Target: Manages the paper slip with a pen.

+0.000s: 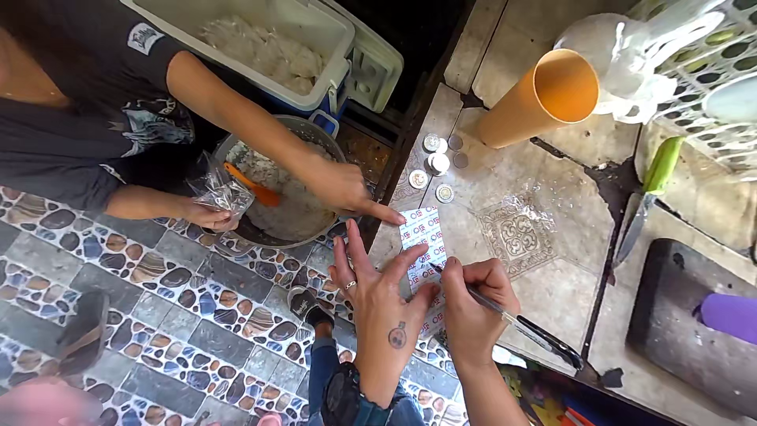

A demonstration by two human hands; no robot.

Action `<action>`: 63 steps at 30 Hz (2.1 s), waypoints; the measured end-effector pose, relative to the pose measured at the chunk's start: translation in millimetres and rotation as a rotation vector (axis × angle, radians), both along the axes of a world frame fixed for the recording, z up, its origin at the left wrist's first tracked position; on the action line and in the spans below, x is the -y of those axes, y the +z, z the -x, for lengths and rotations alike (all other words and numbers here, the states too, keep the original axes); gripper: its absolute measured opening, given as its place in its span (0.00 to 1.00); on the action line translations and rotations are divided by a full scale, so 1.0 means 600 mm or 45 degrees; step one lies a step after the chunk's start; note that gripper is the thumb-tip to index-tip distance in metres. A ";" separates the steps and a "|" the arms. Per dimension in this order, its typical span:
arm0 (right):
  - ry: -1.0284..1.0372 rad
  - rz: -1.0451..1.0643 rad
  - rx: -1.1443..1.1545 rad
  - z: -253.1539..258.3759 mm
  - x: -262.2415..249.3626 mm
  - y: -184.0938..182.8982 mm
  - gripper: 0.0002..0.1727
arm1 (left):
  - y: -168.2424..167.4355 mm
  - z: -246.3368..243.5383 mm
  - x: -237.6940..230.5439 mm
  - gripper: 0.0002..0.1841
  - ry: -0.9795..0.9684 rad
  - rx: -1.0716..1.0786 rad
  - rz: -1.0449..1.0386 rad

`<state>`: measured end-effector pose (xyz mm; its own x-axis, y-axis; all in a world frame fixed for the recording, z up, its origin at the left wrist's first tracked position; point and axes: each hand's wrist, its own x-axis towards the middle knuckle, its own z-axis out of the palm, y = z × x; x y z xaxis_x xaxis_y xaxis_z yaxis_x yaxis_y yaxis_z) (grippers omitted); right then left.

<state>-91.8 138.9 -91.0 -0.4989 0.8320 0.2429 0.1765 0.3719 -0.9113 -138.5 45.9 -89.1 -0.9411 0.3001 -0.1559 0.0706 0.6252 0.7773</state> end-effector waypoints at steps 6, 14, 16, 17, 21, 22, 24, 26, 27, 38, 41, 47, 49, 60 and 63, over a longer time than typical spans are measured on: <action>0.009 -0.002 0.000 -0.002 -0.002 -0.001 0.13 | -0.002 0.000 0.002 0.24 -0.024 -0.021 -0.026; 0.084 0.148 0.052 0.001 -0.018 0.016 0.14 | 0.000 -0.001 0.001 0.25 0.002 0.017 -0.042; 0.111 0.121 0.031 0.000 -0.019 0.010 0.14 | 0.000 -0.001 0.001 0.25 0.006 0.019 -0.046; 0.113 0.111 0.032 -0.001 -0.018 0.008 0.13 | 0.000 -0.001 0.001 0.25 0.009 0.020 -0.044; 0.086 0.040 0.044 -0.001 -0.018 0.002 0.14 | 0.000 -0.001 0.000 0.25 0.012 0.013 -0.037; 0.088 0.019 0.048 -0.001 -0.018 0.001 0.13 | 0.000 -0.001 0.001 0.25 0.014 0.011 -0.037; 0.085 0.006 0.051 0.000 -0.017 0.001 0.13 | -0.001 -0.001 0.001 0.25 0.018 0.009 -0.044; 0.073 0.001 0.064 0.002 -0.016 0.001 0.14 | -0.002 -0.002 0.001 0.25 0.012 0.007 -0.043; 0.069 0.003 0.074 0.003 -0.015 0.002 0.14 | -0.001 -0.001 0.001 0.25 0.010 0.012 -0.035; 0.104 -0.027 0.078 -0.009 -0.016 0.000 0.14 | 0.001 -0.001 0.000 0.27 0.013 0.025 -0.007; 0.094 -0.027 0.082 -0.008 -0.017 -0.001 0.15 | 0.002 0.001 -0.001 0.26 0.000 0.028 -0.006; 0.106 -0.032 0.086 -0.010 -0.020 -0.002 0.15 | 0.002 0.000 0.000 0.26 0.009 0.015 -0.008; 0.125 -0.020 0.075 -0.012 -0.022 -0.002 0.15 | 0.002 0.000 0.000 0.26 0.009 0.003 -0.011; 0.167 0.060 -0.006 -0.015 -0.028 0.003 0.15 | -0.001 0.000 0.000 0.26 -0.001 -0.008 -0.015; 0.152 0.065 0.019 -0.013 -0.035 0.005 0.15 | 0.000 -0.001 0.001 0.26 0.004 -0.003 -0.013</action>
<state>-84.1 159.8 -88.3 -0.5981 0.7776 0.1936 0.1478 0.3445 -0.9271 -137.9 45.4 -89.4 -0.9425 0.2985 -0.1505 0.0703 0.6173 0.7836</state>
